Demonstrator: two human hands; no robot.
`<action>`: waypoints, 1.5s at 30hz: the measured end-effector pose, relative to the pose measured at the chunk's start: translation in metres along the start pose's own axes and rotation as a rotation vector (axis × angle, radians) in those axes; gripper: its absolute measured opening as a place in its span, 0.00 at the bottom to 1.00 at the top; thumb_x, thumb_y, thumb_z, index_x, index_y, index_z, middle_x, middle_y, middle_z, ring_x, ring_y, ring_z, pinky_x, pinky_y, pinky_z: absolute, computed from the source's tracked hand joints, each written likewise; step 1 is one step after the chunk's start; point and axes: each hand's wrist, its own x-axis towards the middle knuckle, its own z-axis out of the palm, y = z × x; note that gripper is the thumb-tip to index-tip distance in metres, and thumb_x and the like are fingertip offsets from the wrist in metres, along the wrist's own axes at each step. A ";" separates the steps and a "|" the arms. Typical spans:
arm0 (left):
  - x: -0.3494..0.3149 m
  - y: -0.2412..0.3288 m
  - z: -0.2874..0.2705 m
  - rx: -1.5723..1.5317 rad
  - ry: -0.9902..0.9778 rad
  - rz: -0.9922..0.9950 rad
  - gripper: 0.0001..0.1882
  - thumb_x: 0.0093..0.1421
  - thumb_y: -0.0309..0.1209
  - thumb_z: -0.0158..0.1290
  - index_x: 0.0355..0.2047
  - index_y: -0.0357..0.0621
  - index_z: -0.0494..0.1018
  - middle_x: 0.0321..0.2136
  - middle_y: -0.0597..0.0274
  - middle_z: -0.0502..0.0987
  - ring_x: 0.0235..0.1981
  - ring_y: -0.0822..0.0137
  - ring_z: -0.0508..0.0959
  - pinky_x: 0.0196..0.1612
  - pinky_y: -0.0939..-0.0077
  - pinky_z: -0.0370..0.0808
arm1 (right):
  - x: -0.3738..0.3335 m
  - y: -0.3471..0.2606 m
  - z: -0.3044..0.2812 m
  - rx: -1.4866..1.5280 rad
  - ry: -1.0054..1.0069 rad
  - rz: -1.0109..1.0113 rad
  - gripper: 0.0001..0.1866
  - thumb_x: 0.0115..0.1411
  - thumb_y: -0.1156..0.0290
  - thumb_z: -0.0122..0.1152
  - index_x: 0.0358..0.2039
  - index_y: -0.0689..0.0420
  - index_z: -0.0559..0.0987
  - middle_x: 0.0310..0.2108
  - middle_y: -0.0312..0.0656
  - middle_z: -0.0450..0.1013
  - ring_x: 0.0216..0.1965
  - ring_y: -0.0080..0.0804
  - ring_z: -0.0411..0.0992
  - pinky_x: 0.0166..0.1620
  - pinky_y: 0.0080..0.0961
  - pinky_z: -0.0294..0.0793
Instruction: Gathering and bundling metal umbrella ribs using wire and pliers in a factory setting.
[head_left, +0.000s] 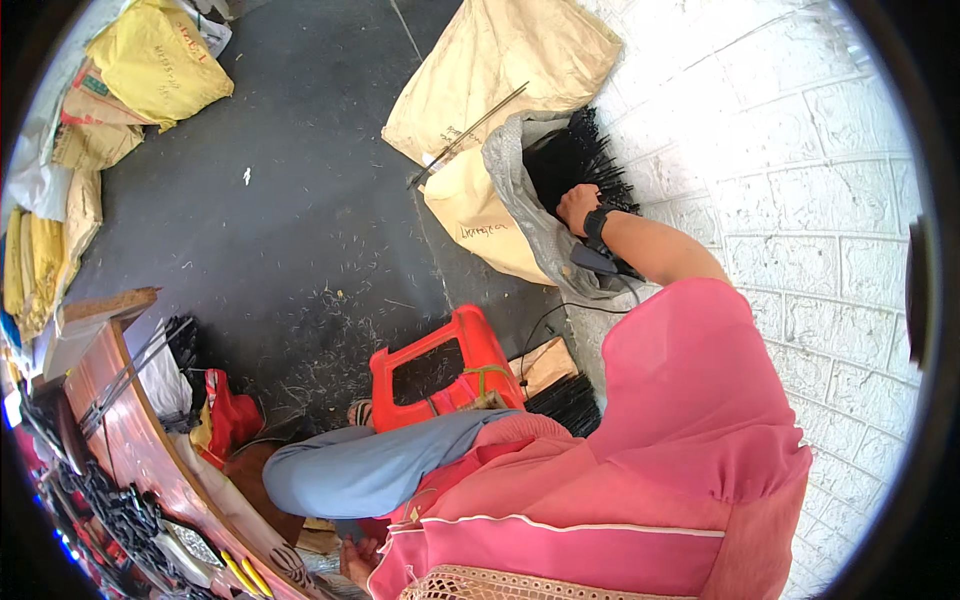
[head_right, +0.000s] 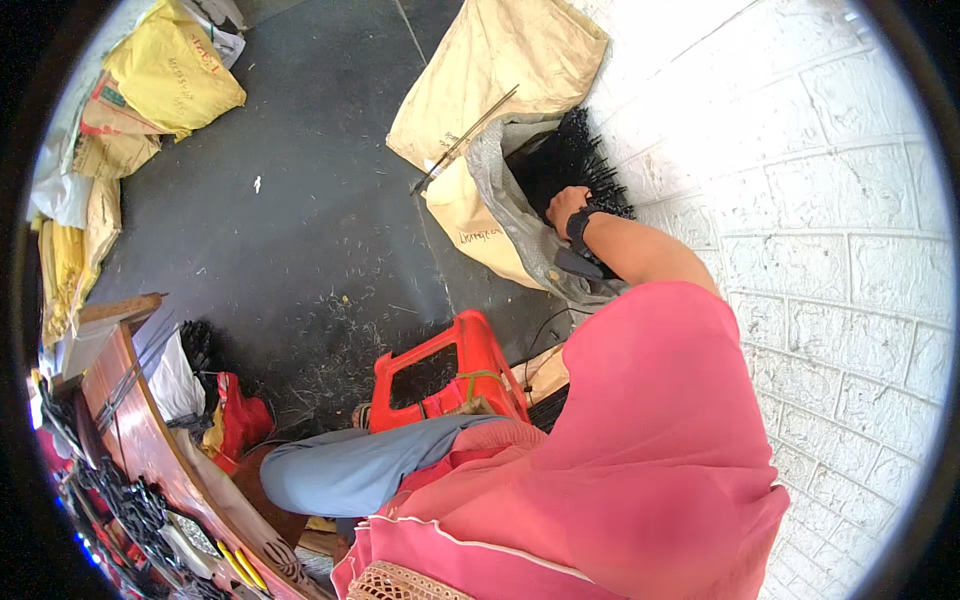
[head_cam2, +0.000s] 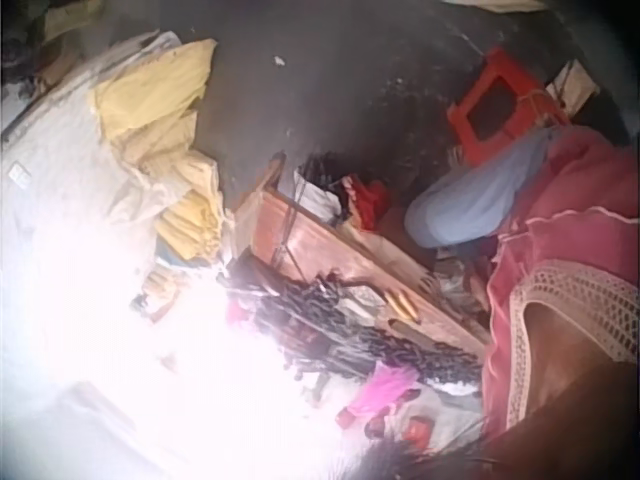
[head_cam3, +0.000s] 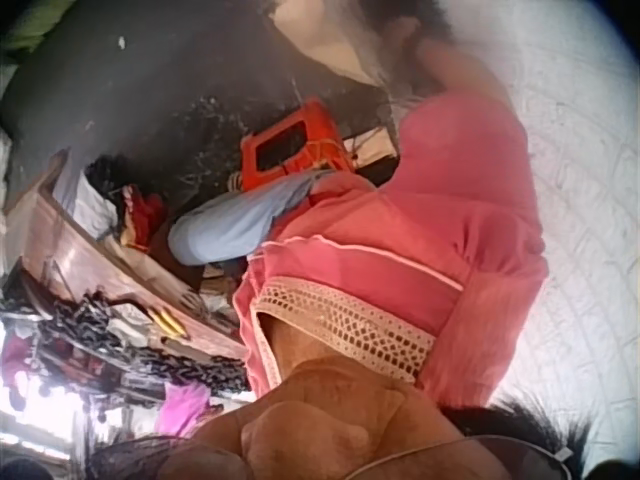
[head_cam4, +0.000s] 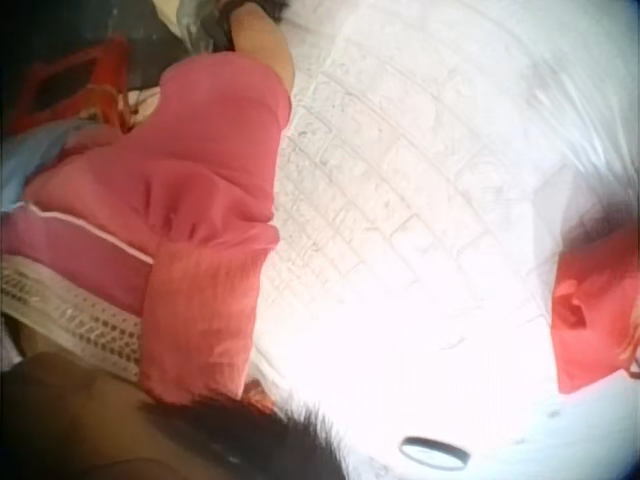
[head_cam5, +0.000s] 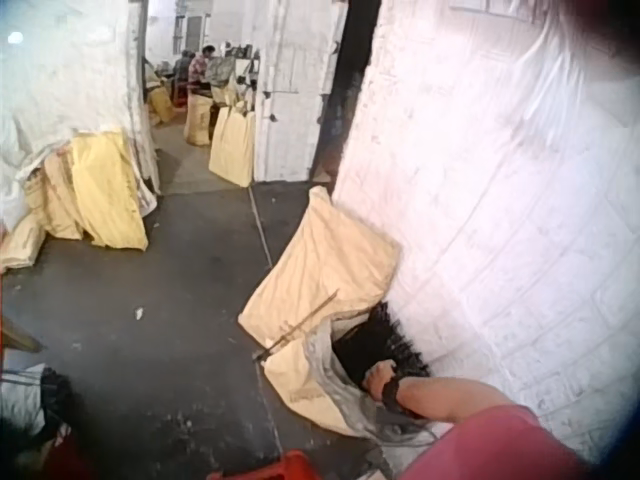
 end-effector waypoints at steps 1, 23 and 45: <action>0.004 -0.008 -0.007 -0.029 -0.008 0.006 0.20 0.60 0.40 0.55 0.47 0.41 0.73 0.23 0.60 0.77 0.21 0.66 0.77 0.24 0.72 0.75 | 0.004 0.001 -0.009 0.002 0.002 -0.028 0.16 0.50 0.66 0.63 0.41 0.44 0.83 0.40 0.33 0.78 0.41 0.38 0.77 0.31 0.48 0.74; -0.110 0.099 0.125 0.220 -0.515 0.550 0.15 0.62 0.32 0.54 0.44 0.33 0.74 0.30 0.63 0.77 0.30 0.74 0.76 0.32 0.82 0.73 | -0.204 0.104 -0.127 -0.121 0.269 -0.172 0.10 0.37 0.75 0.64 0.25 0.58 0.81 0.29 0.50 0.78 0.35 0.48 0.78 0.37 0.37 0.77; -0.375 0.166 0.475 0.278 -2.346 0.002 0.73 0.34 0.82 0.34 0.68 0.39 0.30 0.58 0.37 0.62 0.53 0.41 0.71 0.47 0.48 0.75 | -0.530 0.137 -0.252 -0.460 0.716 -0.021 0.04 0.33 0.79 0.61 0.15 0.62 0.75 0.18 0.49 0.72 0.28 0.46 0.75 0.31 0.35 0.72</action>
